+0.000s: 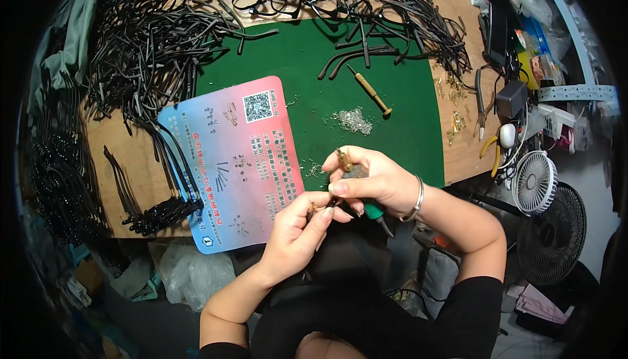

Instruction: The person assembles eyeglasses by hand, repeatedly picking up frames and small metal parts from a workbench, inserting components into the frame arms, and placing the assembled glasses on a pink mat. The process is repeated multiple times with different frames.

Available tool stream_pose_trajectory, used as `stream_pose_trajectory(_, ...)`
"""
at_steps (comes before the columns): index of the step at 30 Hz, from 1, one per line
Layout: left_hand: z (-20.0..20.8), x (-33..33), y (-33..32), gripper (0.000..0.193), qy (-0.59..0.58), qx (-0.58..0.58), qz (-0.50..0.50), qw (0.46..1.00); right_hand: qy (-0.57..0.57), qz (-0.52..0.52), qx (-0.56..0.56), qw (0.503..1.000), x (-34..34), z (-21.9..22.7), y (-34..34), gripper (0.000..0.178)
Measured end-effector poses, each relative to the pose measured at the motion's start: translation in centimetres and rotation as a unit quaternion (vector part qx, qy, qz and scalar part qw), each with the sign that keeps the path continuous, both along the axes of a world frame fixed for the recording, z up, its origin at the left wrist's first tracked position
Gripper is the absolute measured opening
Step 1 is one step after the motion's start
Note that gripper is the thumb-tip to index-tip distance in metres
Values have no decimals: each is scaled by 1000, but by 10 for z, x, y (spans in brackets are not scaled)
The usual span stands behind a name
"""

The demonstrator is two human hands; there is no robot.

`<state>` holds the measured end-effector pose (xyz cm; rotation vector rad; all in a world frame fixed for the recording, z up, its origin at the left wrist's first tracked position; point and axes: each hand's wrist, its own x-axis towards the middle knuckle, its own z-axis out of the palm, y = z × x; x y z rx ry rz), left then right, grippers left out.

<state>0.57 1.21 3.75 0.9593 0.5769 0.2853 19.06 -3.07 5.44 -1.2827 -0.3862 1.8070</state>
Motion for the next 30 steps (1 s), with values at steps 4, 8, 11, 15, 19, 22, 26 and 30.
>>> stream_pose_trajectory(4,-10,-6,-1,22,5,13,4,1000,96,69,-55,991,5,-16,-1,28)
stream_pose_trajectory(8,-8,0,2,25,35,72,-9,997,-11,72,-3,997,2,-21,-5,36)
stream_pose_trajectory(11,-10,3,6,27,65,123,-47,989,-179,73,63,979,-5,-19,-13,46)
stream_pose_trajectory(15,-9,-6,6,29,144,117,0,983,-495,137,179,839,9,-28,-30,36)
stream_pose_trajectory(19,-23,-4,10,30,152,318,28,935,-624,160,152,750,16,-17,-33,38)
stream_pose_trajectory(22,-21,7,14,30,182,287,28,940,-725,170,159,648,7,-23,-31,40)
stream_pose_trajectory(26,-32,3,14,29,167,334,52,926,-759,158,187,604,5,-30,-30,43)
stream_pose_trajectory(30,-31,1,14,28,164,339,44,925,-765,154,176,600,2,-31,-26,46)
